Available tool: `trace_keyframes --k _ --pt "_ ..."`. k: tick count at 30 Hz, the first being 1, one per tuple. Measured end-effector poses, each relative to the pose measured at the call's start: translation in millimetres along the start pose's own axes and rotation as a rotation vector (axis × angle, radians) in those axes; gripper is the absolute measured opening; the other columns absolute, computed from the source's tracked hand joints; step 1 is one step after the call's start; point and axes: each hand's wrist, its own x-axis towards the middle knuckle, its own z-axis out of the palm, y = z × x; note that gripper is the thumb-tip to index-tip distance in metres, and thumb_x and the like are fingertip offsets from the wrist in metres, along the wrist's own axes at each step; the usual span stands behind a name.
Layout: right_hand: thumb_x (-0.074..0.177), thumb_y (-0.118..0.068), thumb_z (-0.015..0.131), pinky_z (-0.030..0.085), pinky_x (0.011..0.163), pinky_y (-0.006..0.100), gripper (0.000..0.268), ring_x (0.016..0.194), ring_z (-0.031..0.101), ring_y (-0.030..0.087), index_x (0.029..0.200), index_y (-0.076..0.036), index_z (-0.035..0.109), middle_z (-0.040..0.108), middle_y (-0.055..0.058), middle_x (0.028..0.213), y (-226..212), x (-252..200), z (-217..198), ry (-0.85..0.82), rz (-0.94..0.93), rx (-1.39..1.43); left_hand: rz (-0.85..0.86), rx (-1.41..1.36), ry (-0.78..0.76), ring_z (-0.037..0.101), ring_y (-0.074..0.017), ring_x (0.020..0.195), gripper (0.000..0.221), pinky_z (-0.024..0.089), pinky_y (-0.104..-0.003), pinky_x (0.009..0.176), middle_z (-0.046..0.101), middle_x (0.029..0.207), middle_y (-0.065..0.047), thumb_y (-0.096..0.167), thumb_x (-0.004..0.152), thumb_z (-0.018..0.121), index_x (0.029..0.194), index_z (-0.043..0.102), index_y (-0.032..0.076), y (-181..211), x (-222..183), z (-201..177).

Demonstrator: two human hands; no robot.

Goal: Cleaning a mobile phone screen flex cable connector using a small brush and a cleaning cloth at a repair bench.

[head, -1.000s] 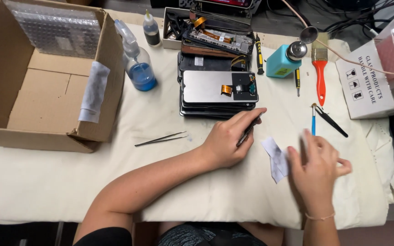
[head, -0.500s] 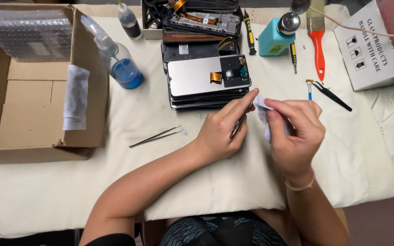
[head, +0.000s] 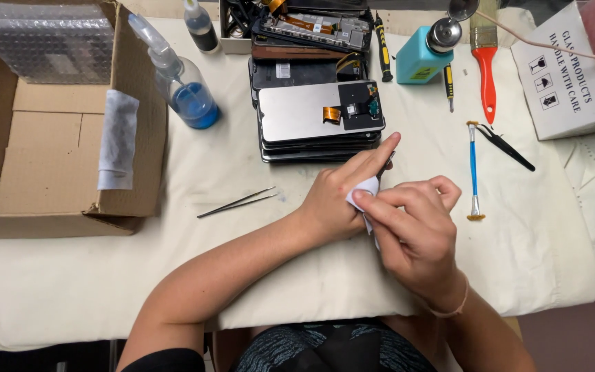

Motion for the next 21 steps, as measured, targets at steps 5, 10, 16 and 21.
trace_keyframes --k 5,10,16,21 --pt "0.095 -0.002 0.075 0.029 0.094 0.044 0.021 0.086 0.061 0.023 0.112 -0.011 0.081 0.069 0.001 0.09 23 6 -2 0.042 -0.056 -0.091 0.038 0.019 -0.002 0.076 -0.027 0.096 0.061 0.063 -0.043 0.074 0.07 0.117 0.0 0.031 0.097 0.048 0.156 0.043 0.016 10 7 -8" --pt "0.1 0.001 0.073 0.03 0.091 0.041 0.022 0.085 0.061 0.022 0.117 -0.011 0.08 0.069 0.002 0.09 35 16 5 0.107 -0.009 -0.096 0.063 0.011 0.045 0.074 -0.0368 0.095 0.042 0.061 -0.045 0.068 0.07 0.124 -0.01 0.013 0.095 0.051 0.135 0.059 0.004 21 17 -18" --pt "0.102 0.003 0.07 0.033 0.096 0.038 0.024 0.088 0.064 0.022 0.123 -0.007 0.077 0.071 0.007 0.093 52 3 14 0.151 0.13 -0.046 0.012 0.022 -0.01 0.076 -0.0233 0.097 0.057 0.062 -0.037 0.073 0.071 0.121 0.001 0.015 0.093 0.049 0.15 0.05 0.012 -1 5 -3" --pt "0.106 0.0 0.06 0.043 0.091 0.034 0.02 0.089 0.057 0.013 0.122 0.003 0.072 0.071 0.012 0.096 37 -5 21 0.216 0.46 0.315 0.038 0.035 -0.014 0.075 -0.0311 0.097 0.064 0.061 -0.044 0.073 0.07 0.121 -0.007 0.017 0.094 0.049 0.157 0.04 0.011 9 8 -8"
